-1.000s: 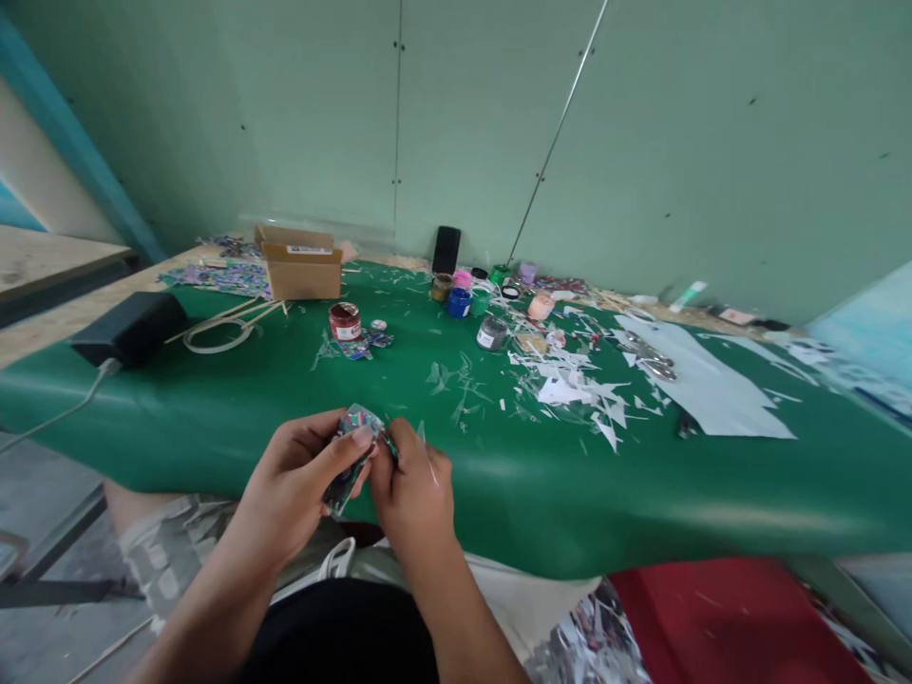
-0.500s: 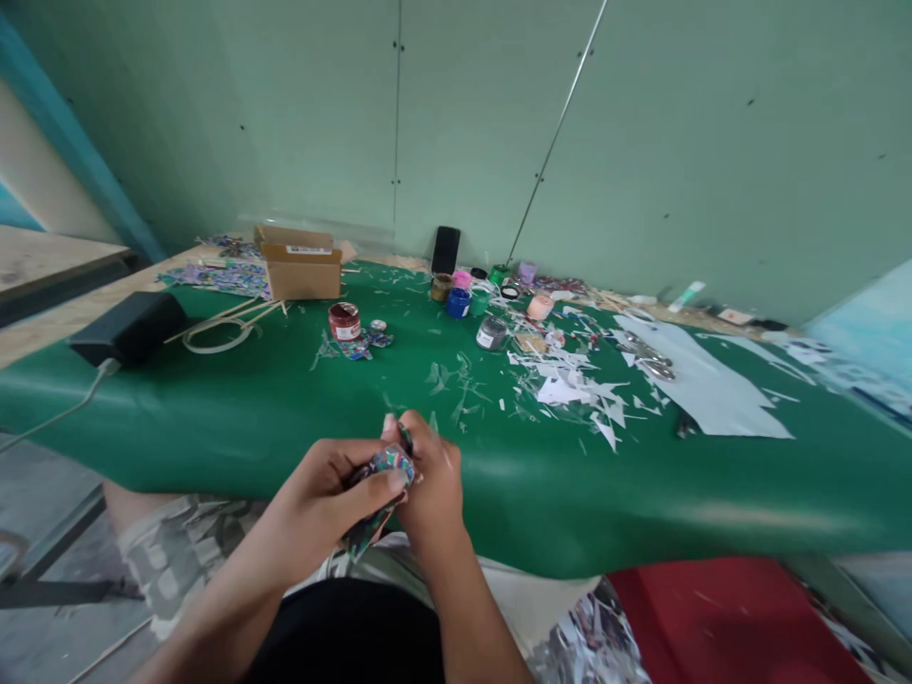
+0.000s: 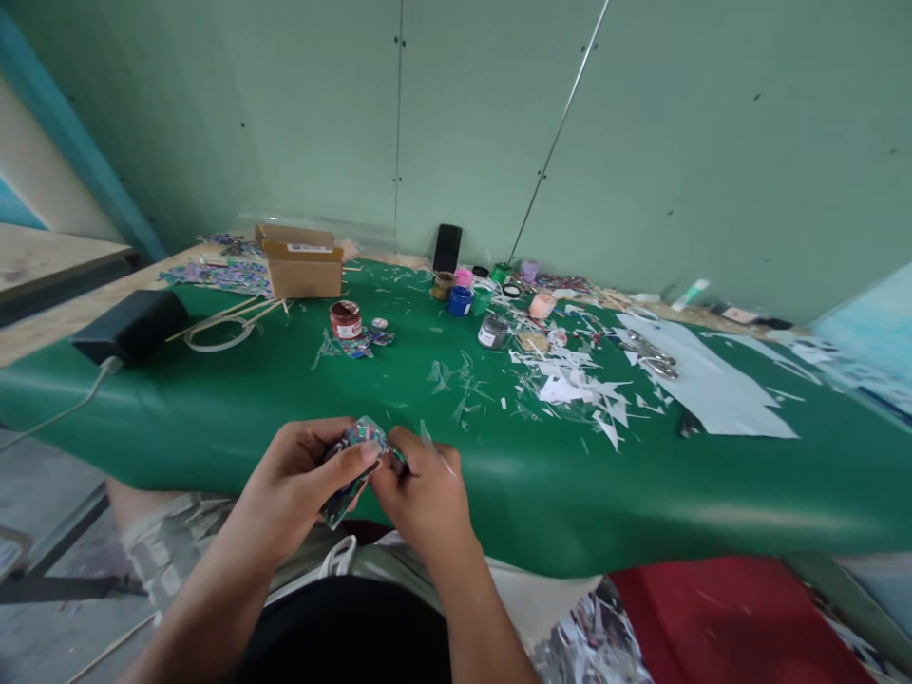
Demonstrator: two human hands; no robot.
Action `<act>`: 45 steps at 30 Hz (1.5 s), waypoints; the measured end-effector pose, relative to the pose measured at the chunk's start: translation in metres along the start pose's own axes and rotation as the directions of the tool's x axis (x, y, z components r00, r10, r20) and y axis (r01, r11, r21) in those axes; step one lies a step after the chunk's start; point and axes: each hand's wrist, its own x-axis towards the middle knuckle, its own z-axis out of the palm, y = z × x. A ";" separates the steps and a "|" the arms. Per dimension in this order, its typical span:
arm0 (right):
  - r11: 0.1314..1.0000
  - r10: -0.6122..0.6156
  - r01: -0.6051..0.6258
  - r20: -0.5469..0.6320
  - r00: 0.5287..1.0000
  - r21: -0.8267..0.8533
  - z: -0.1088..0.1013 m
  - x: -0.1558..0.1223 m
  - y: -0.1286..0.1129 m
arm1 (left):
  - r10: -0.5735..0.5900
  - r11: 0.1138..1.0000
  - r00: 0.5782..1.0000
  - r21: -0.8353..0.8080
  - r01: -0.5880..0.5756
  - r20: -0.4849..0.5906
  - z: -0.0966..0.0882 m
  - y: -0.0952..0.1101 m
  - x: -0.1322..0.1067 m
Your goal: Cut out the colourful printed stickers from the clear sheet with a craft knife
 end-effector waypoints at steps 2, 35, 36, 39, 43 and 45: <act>1.000 -0.003 0.003 0.006 1.000 0.000 0.000 0.000 0.001 | -0.016 1.000 1.000 -0.010 0.016 0.010 -0.001 0.000 -0.001; 0.991 -0.123 0.122 -0.026 0.992 -0.064 0.005 0.002 0.011 | -0.021 0.965 0.977 0.259 -0.035 0.211 -0.015 0.000 0.008; 0.990 -0.129 0.128 -0.024 0.991 -0.057 0.005 0.002 0.012 | -0.010 0.961 0.979 0.273 -0.047 0.204 -0.015 0.000 0.007; 0.989 -0.143 0.142 -0.029 0.989 -0.041 0.003 0.003 0.012 | -0.006 0.954 0.980 0.296 -0.054 0.197 -0.014 0.001 0.006; 0.990 -0.125 0.121 -0.051 0.991 -0.070 0.002 0.003 0.013 | -0.011 0.934 0.979 0.352 -0.062 0.203 -0.013 0.003 0.002; 0.991 -0.103 0.098 -0.056 0.993 -0.094 0.002 0.002 0.014 | 0.010 0.919 0.980 0.385 -0.088 0.200 -0.012 0.003 -0.002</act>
